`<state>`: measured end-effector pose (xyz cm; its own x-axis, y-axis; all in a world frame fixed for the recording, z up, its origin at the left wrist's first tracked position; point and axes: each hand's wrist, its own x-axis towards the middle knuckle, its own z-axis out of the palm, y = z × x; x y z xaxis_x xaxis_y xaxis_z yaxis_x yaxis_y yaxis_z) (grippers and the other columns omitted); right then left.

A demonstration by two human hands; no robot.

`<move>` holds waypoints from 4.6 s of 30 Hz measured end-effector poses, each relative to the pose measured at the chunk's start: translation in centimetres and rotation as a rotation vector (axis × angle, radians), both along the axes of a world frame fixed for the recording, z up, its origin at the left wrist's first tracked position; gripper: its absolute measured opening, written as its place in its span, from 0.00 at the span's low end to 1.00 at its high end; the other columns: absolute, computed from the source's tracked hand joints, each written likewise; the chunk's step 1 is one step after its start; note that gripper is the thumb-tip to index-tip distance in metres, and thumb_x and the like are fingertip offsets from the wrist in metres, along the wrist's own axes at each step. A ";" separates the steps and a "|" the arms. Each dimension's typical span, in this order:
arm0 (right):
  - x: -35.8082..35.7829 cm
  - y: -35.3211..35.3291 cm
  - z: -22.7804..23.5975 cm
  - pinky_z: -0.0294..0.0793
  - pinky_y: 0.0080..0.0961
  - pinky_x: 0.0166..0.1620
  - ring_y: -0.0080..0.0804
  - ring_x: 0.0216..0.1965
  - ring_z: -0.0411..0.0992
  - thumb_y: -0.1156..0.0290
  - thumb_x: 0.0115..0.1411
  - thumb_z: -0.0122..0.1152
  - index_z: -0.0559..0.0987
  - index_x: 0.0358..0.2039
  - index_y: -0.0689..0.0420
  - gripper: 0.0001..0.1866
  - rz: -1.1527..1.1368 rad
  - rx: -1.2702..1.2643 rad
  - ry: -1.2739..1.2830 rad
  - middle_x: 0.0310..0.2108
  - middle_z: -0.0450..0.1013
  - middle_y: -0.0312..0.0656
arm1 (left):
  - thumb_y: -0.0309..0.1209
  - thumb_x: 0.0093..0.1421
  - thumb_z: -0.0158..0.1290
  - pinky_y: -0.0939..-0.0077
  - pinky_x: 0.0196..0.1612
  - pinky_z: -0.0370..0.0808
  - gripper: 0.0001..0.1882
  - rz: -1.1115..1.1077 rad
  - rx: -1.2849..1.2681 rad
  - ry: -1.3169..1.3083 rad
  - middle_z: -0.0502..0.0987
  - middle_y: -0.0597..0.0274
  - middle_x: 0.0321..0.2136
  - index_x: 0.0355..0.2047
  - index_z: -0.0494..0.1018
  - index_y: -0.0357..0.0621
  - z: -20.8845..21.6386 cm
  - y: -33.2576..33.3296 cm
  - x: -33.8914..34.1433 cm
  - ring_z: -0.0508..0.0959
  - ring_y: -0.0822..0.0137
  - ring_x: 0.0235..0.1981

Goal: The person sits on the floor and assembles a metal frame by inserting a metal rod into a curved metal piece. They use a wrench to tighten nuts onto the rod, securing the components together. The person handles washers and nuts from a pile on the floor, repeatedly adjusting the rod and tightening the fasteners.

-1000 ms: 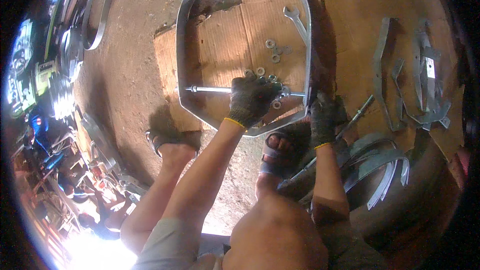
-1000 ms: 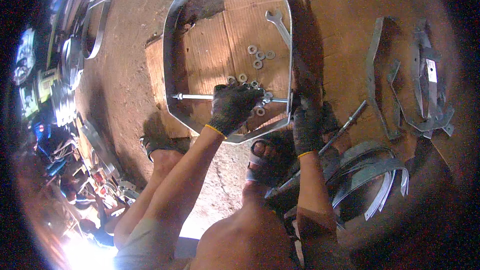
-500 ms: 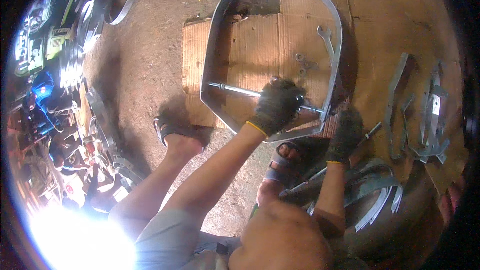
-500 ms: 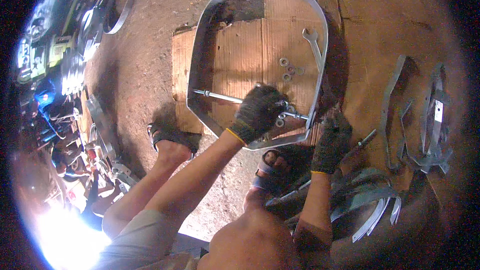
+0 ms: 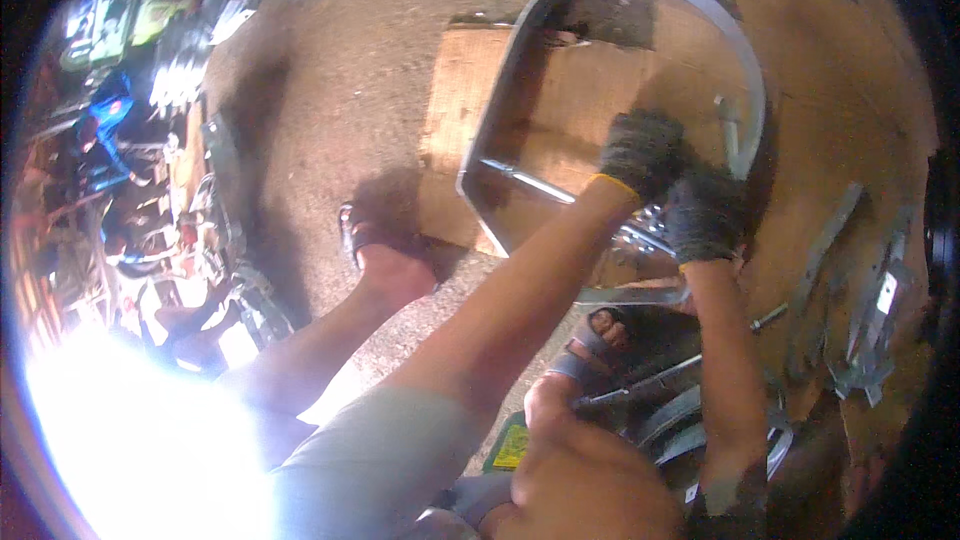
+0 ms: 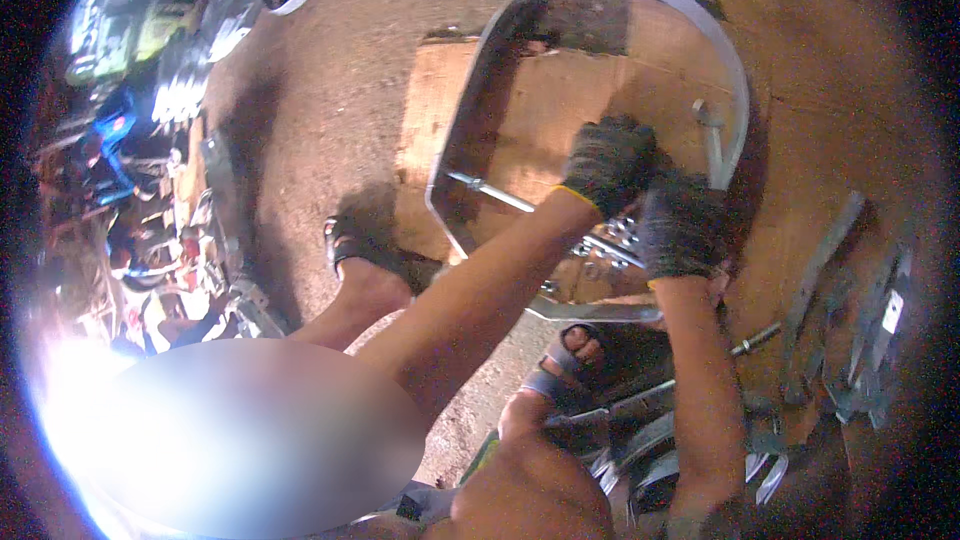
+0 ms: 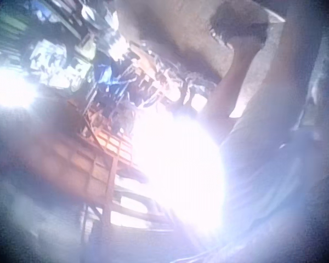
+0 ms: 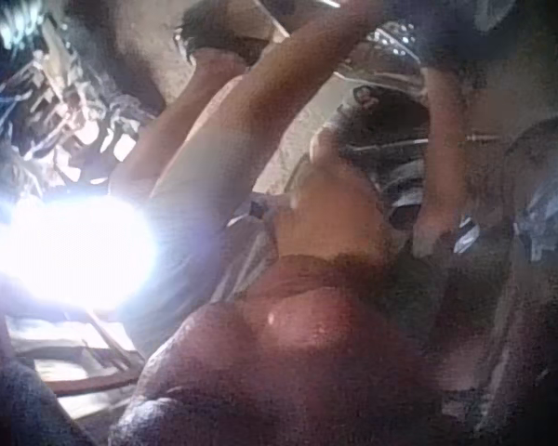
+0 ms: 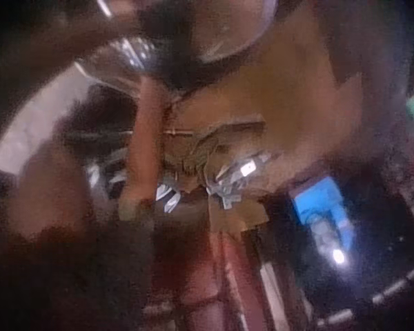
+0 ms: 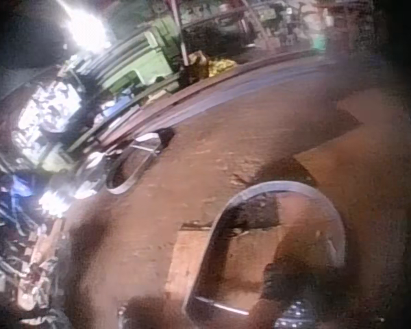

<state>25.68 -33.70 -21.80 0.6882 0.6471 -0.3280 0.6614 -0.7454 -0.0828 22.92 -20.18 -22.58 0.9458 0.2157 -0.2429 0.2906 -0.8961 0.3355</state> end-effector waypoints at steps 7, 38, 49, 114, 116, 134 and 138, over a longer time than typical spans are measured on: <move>0.3 0.4 -0.7 0.79 0.44 0.45 0.48 0.43 0.80 0.70 0.59 0.59 0.84 0.38 0.53 0.09 0.075 0.005 -0.177 0.41 0.81 0.47 | 0.28 0.59 0.57 0.63 0.43 0.79 0.10 0.393 -0.304 -0.369 0.81 0.52 0.38 0.40 0.79 0.41 1.3 1.1 -8.3 0.83 0.55 0.39; -5.0 -20.1 -4.1 0.74 0.24 0.30 0.22 0.29 0.73 0.63 0.67 0.58 0.75 0.34 0.51 0.07 -1.127 1.201 0.308 0.30 0.72 0.32 | 0.47 0.68 0.51 0.64 0.51 0.76 0.24 0.786 -0.471 -0.048 0.81 0.52 0.48 0.58 0.71 0.45 1.5 9.3 -22.8 0.81 0.56 0.49; -8.2 -13.3 -4.1 0.71 0.30 0.28 0.31 0.27 0.73 0.57 0.67 0.59 0.82 0.41 0.49 0.11 -1.282 0.922 0.680 0.29 0.76 0.38 | 0.44 0.72 0.48 0.65 0.47 0.76 0.19 0.809 -0.344 -0.298 0.82 0.53 0.42 0.53 0.73 0.43 -3.4 10.4 -26.3 0.81 0.60 0.44; -9.2 -14.1 -6.8 0.65 0.42 0.65 0.43 0.64 0.64 0.50 0.72 0.44 0.63 0.68 0.57 0.32 -1.022 1.124 0.750 0.66 0.64 0.44 | 0.42 0.71 0.47 0.60 0.48 0.75 0.16 1.492 -1.462 -0.377 0.79 0.56 0.44 0.45 0.77 0.46 -3.0 13.3 -25.9 0.79 0.52 0.43; -9.4 -14.6 -7.3 0.63 0.41 0.66 0.43 0.64 0.64 0.53 0.71 0.47 0.64 0.68 0.57 0.30 -0.920 1.057 0.657 0.66 0.64 0.43 | 0.43 0.71 0.48 0.64 0.48 0.76 0.16 1.131 -1.122 -0.388 0.78 0.61 0.44 0.46 0.77 0.45 -2.9 13.8 -26.3 0.78 0.58 0.43; -11.0 -12.6 -4.9 0.76 0.27 0.46 0.29 0.42 0.75 0.68 0.63 0.62 0.81 0.47 0.52 0.12 -1.562 1.786 0.917 0.42 0.78 0.33 | 0.35 0.70 0.49 0.70 0.40 0.79 0.09 0.925 -1.006 -0.337 0.78 0.61 0.37 0.43 0.74 0.44 -4.5 13.6 -26.8 0.79 0.66 0.38; -11.9 -11.7 -5.2 0.75 0.24 0.46 0.23 0.42 0.74 0.67 0.66 0.61 0.80 0.51 0.53 0.14 -1.462 1.607 0.827 0.45 0.78 0.33 | 0.36 0.69 0.51 0.69 0.40 0.80 0.11 1.020 -1.117 -0.335 0.78 0.60 0.38 0.45 0.74 0.43 -5.3 14.1 -27.4 0.79 0.64 0.39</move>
